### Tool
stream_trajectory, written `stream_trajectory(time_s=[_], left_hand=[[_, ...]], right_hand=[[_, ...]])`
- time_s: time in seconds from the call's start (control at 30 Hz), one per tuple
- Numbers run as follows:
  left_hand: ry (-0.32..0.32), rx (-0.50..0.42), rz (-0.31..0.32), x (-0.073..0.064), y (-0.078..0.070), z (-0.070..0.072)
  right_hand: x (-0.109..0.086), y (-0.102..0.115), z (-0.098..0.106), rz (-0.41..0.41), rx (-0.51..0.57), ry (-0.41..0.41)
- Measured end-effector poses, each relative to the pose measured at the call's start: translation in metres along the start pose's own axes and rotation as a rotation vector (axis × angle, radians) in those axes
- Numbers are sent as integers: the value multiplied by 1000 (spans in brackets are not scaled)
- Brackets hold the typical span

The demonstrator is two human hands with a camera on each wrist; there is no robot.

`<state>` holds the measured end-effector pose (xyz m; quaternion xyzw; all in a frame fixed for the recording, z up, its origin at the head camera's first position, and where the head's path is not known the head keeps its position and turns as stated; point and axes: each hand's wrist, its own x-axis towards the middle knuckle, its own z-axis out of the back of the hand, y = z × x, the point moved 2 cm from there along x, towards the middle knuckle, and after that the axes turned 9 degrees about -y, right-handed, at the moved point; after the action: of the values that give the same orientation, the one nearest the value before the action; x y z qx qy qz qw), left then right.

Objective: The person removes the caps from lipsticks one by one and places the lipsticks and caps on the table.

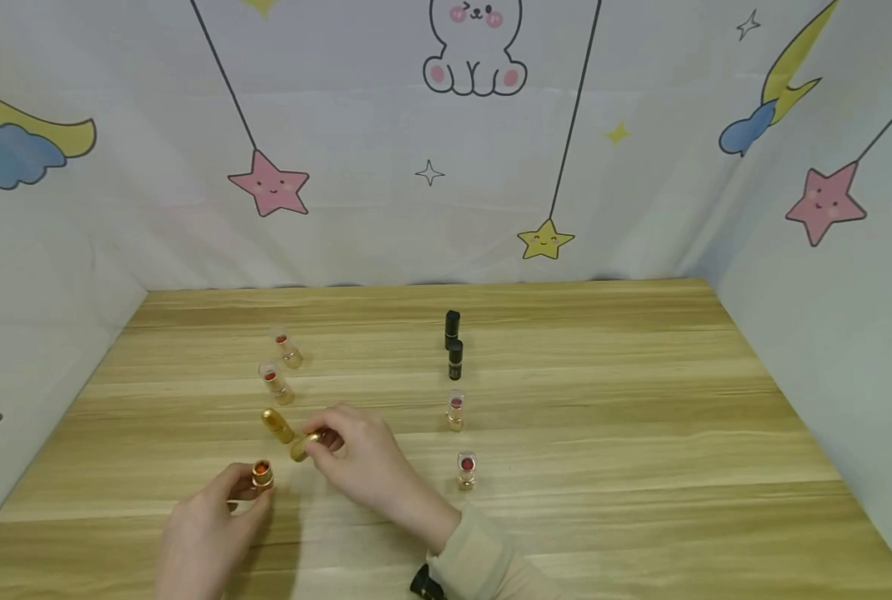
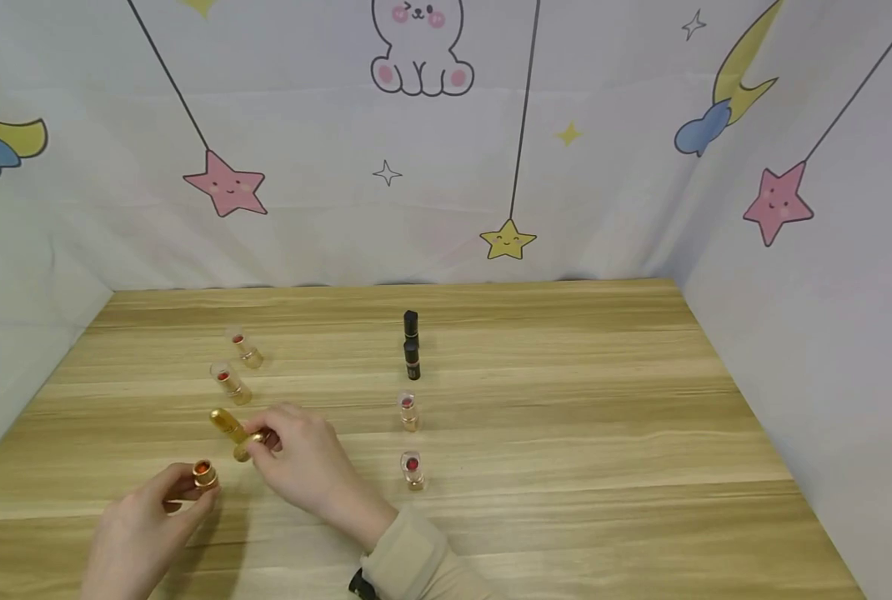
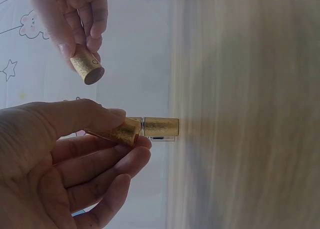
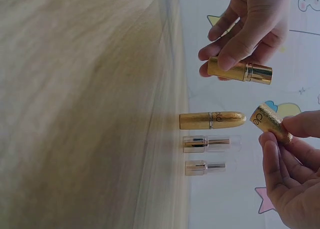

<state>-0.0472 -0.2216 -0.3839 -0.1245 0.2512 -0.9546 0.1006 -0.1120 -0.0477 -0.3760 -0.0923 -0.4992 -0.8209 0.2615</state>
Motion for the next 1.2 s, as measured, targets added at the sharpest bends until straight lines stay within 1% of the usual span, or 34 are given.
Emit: stream_trajectory(time_s=[0.1,0.17,0.3,0.33,0.4,0.5,0.67,0.8,1.1,1.2], left_hand=[[1,2,-3,0,1,-1],[20,4,6,0,2,-1],[82,0,42,2,3,-2],[92,-4,47,2,4,-3],[93,-17,43,3,4,-3],[58,-40,13,2,3,-3],[-20,-36,-48,2,3,-5],[-59,-29,-62,1,3,-6],[-42,-31,-57,3,3,-8],[-18,-26,-46,3,3,-9]], right_hand=[[0,0,-1,1,-21,10],[-1,0,-2,2,-37,16],[-2,-1,-4,-4,-67,29],[-2,-1,-4,-6,-73,31],[-3,-1,-5,-1,-89,33],[-3,-1,-6,19,-120,27],[-2,2,-5,36,-160,42],[-2,4,-6,39,-191,70],[-1,3,-12,48,-277,118],[-1,3,-13,43,-307,141]])
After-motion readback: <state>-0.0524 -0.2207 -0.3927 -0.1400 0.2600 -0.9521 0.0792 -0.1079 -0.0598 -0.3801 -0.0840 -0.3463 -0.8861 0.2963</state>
